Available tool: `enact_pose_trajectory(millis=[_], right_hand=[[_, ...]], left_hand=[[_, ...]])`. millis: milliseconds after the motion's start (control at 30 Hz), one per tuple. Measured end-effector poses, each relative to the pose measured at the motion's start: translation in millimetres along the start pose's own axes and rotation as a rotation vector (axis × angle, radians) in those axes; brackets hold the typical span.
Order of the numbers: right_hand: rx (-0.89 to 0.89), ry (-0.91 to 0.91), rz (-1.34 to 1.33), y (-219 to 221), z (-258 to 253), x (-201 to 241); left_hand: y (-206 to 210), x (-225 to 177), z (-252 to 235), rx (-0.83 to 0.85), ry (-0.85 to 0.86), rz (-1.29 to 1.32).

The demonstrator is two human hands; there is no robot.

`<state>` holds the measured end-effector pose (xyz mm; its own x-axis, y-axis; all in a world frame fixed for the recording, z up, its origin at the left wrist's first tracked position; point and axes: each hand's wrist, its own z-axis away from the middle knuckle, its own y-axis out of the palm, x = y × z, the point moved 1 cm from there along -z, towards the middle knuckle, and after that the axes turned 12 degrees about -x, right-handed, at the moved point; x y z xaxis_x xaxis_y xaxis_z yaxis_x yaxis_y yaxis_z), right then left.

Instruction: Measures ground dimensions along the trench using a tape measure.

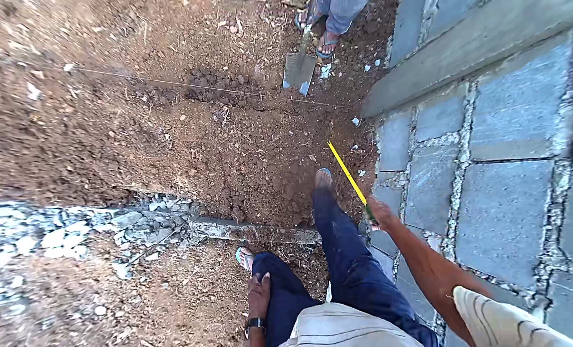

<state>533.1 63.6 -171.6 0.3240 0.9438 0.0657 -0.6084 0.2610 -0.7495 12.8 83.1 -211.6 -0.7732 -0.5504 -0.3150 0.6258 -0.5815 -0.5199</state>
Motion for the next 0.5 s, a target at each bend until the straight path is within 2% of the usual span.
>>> enact_pose_trajectory(millis=[133, 200, 267, 367, 433, 500], right_hand=[[-0.034, 0.011, -0.002, -30.6, 104.6, -84.6], [-0.045, 0.023, -0.001, -42.5, 156.5, -124.2], [-0.054, 0.032, -0.012, -52.5, 203.0, -165.7], [-0.041, 0.036, -0.064, -62.0, 249.6, -221.6], [-0.030, 0.033, -0.090, -61.5, 265.7, -252.4], [-0.029, 0.038, -0.115, -59.0, 272.7, -282.0]], left_hand=[[-115.3, -55.1, 13.3, -0.001, 0.179, 0.452], [-190.6, -87.8, 38.1, 0.000, 0.291, 0.772], [-272.2, -114.6, 75.8, -0.002, 0.493, 0.964], [-388.9, -137.0, 144.7, 0.024, 0.883, 1.062], [-452.1, -138.9, 196.6, 0.034, 1.179, 0.997], [-498.5, -134.2, 251.2, 0.077, 1.448, 0.847]])
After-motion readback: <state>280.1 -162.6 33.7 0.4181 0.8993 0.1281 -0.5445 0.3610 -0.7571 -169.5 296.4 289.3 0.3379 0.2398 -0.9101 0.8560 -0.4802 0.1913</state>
